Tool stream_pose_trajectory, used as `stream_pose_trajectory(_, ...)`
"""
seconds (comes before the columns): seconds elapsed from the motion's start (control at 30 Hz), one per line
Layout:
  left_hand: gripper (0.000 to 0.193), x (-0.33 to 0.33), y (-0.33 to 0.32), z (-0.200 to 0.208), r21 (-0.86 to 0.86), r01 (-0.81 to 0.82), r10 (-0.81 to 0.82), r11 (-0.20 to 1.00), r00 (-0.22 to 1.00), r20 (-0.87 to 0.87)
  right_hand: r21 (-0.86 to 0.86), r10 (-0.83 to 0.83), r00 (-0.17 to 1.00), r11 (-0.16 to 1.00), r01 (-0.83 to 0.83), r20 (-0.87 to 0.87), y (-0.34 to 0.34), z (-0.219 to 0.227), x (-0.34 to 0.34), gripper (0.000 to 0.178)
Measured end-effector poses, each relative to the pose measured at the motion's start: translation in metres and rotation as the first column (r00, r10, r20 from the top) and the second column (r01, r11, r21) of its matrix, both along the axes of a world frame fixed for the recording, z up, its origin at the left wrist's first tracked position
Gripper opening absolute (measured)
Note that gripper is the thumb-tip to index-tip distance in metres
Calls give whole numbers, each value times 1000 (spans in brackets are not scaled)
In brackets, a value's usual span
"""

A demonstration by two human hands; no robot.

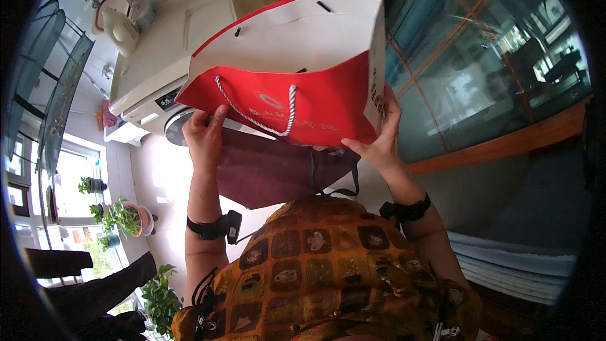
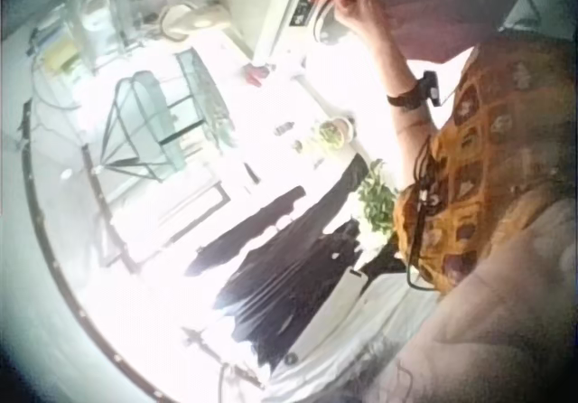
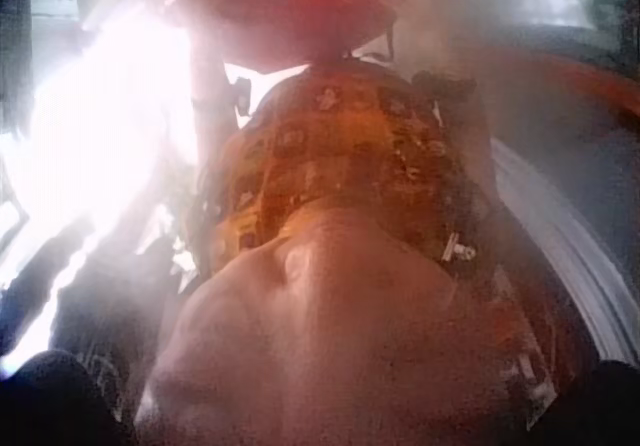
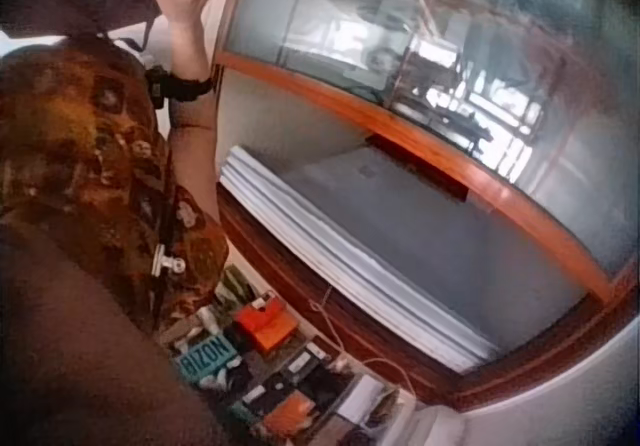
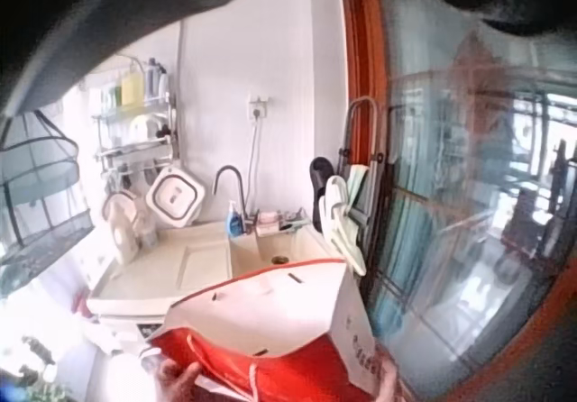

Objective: The person operates a washing machine, handles a mesh laundry bag, and then sorts through several bags and a red paper gift bag on a counter.

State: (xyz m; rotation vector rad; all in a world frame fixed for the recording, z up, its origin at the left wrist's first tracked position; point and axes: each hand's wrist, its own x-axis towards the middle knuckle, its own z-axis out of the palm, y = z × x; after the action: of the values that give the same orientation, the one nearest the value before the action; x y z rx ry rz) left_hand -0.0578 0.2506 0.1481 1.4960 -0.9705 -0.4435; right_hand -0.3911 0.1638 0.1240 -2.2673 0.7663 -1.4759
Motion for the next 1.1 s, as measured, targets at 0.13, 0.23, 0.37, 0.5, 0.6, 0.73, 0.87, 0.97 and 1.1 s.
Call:
stream_pose_trajectory(0.13, 15, 4, 2, -16, 2, 47, -47, 999, 997, -67, -14, -33, 999, 999, 33, 2, 6, 8, -1, 101)
stream_pose_trajectory(0.23, 14, 4, 5, -32, -83, 144, -159, 986, 966, -206, 66, -110, 993, 992, 107, 46, 12, 4, 0, 107)
stream_pose_trajectory(0.37, 13, 16, 11, -52, -29, 160, -162, 987, 963, -214, 16, -132, 991, 991, 131, 20, 24, 21, 9, 96)
stream_pose_trajectory(0.5, 14, 19, 14, -70, -6, 149, -142, 989, 935, -323, -107, -109, 992, 989, 102, -60, 26, 26, 16, 89)
stream_pose_trajectory(0.6, 12, 16, 18, -75, -67, 163, -176, 984, 930, -324, -100, -57, 994, 994, 48, -90, 25, 22, 19, 90)
stream_pose_trajectory(0.73, 11, 9, 25, -77, -202, 132, -215, 970, 853, -476, -144, -34, 982, 990, 7, -188, 27, 23, 20, 89)
stream_pose_trajectory(0.87, 9, 11, 26, -73, -160, 158, -205, 974, 917, -342, -160, -50, 963, 987, 8, -263, 27, 24, 22, 87)
stream_pose_trajectory(0.97, 10, 11, 27, -59, -2, 166, -161, 986, 956, -244, -113, -22, 964, 994, -8, -266, 25, 14, 18, 84)
stream_pose_trajectory(1.1, 13, 8, 16, -32, 64, 158, -147, 985, 977, -155, 176, 38, 984, 984, -7, -172, 16, 8, 17, 59)
